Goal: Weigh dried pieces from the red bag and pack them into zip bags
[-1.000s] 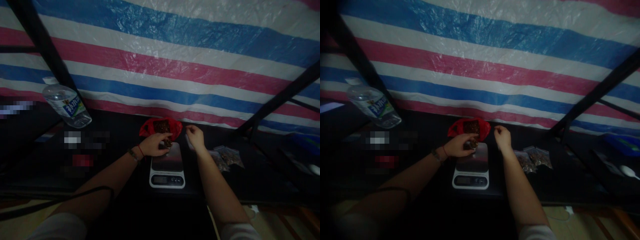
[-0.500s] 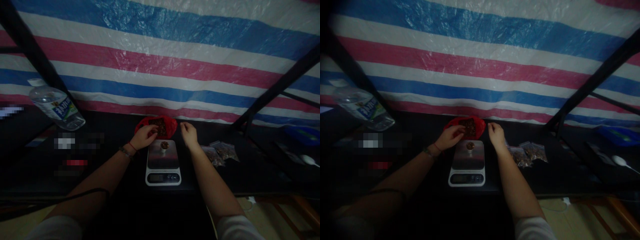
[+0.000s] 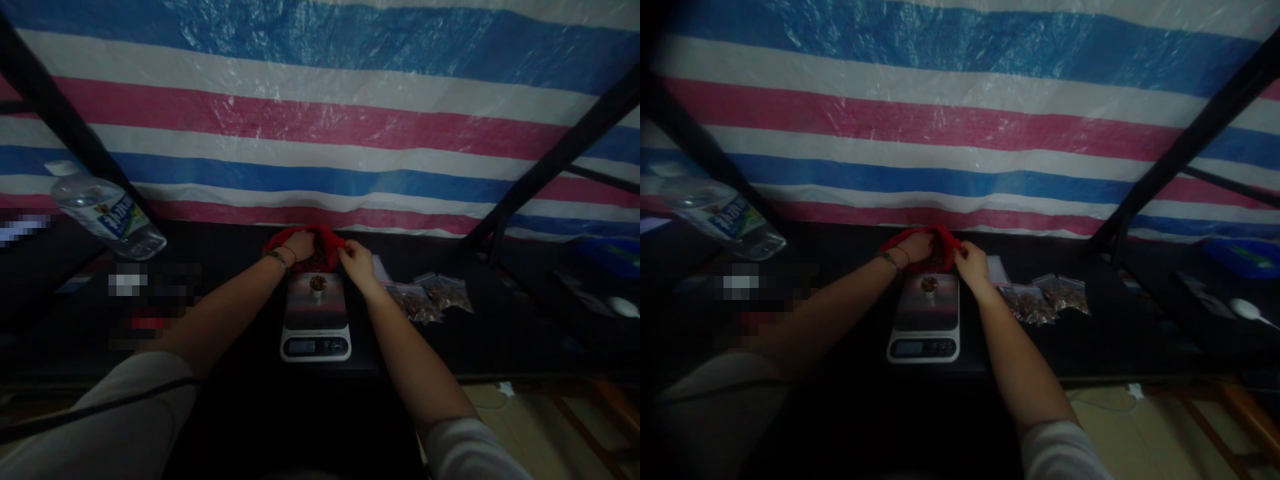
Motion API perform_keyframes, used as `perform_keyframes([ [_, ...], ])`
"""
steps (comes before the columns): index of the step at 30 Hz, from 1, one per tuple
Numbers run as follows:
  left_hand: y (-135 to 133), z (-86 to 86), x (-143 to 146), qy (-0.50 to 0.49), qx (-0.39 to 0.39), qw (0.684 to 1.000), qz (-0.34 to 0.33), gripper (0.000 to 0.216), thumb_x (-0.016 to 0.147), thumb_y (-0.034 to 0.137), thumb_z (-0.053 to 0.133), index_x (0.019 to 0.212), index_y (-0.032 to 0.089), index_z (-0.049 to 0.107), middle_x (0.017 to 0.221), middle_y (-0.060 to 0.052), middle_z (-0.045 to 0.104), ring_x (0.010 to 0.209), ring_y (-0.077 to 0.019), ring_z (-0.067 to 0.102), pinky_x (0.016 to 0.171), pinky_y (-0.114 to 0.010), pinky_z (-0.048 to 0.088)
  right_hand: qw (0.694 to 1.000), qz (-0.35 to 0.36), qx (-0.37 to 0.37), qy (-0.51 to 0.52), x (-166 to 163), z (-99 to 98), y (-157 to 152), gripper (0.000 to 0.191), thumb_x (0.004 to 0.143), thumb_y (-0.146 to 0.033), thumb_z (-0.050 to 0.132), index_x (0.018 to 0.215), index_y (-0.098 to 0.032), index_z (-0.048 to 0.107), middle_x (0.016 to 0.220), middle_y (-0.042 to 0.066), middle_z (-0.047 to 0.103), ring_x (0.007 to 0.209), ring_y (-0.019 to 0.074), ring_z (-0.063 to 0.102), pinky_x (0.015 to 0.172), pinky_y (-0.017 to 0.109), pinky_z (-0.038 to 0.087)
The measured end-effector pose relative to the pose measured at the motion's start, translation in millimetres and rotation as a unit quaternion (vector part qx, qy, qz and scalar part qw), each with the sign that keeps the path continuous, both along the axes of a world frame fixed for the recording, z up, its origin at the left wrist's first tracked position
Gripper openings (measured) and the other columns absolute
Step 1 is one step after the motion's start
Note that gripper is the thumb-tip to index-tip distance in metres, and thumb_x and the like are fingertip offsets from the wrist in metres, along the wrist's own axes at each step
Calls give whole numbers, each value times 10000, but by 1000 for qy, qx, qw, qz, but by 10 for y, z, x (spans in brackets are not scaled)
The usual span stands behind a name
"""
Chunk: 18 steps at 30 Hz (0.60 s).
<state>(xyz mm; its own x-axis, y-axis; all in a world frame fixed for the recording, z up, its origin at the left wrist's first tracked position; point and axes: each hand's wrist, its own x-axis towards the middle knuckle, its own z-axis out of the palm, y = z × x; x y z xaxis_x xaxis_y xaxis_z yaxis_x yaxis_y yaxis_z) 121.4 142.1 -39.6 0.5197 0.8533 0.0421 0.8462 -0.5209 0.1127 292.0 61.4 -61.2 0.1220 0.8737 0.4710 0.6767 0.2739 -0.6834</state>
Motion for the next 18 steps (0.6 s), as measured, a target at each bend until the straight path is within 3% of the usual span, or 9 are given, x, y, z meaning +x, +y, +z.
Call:
perform_keyframes([
  [5,177,-72,118,30,-12,993,113,605,786,587,495,1125,107,644,1064,-203,671,972,-327,639,838,-388,486,998,-29,38,49,0,80,-33,258,820,-381,473,817,-176,629,702,23,626,641,162,537,620,261,393],
  [8,264,-80,109,53,-29,989,135,715,745,695,451,1108,115,661,1078,-200,671,990,-343,631,848,-394,478,999,0,28,43,-18,65,-29,232,816,-364,482,829,-185,629,725,21,637,650,161,549,631,263,396],
  [11,335,-55,86,64,-42,994,77,656,774,657,444,1107,139,670,1092,-163,678,1016,-301,625,880,-340,459,999,6,24,36,-20,33,-12,216,813,-354,490,831,-190,629,734,19,642,656,161,558,635,264,395],
  [18,412,-7,122,74,-38,996,-41,422,806,396,541,1147,176,657,1130,-99,677,1013,-218,621,894,-255,437,999,-5,19,26,11,-11,19,221,807,-358,496,821,-182,629,704,13,623,625,151,541,613,256,383],
])
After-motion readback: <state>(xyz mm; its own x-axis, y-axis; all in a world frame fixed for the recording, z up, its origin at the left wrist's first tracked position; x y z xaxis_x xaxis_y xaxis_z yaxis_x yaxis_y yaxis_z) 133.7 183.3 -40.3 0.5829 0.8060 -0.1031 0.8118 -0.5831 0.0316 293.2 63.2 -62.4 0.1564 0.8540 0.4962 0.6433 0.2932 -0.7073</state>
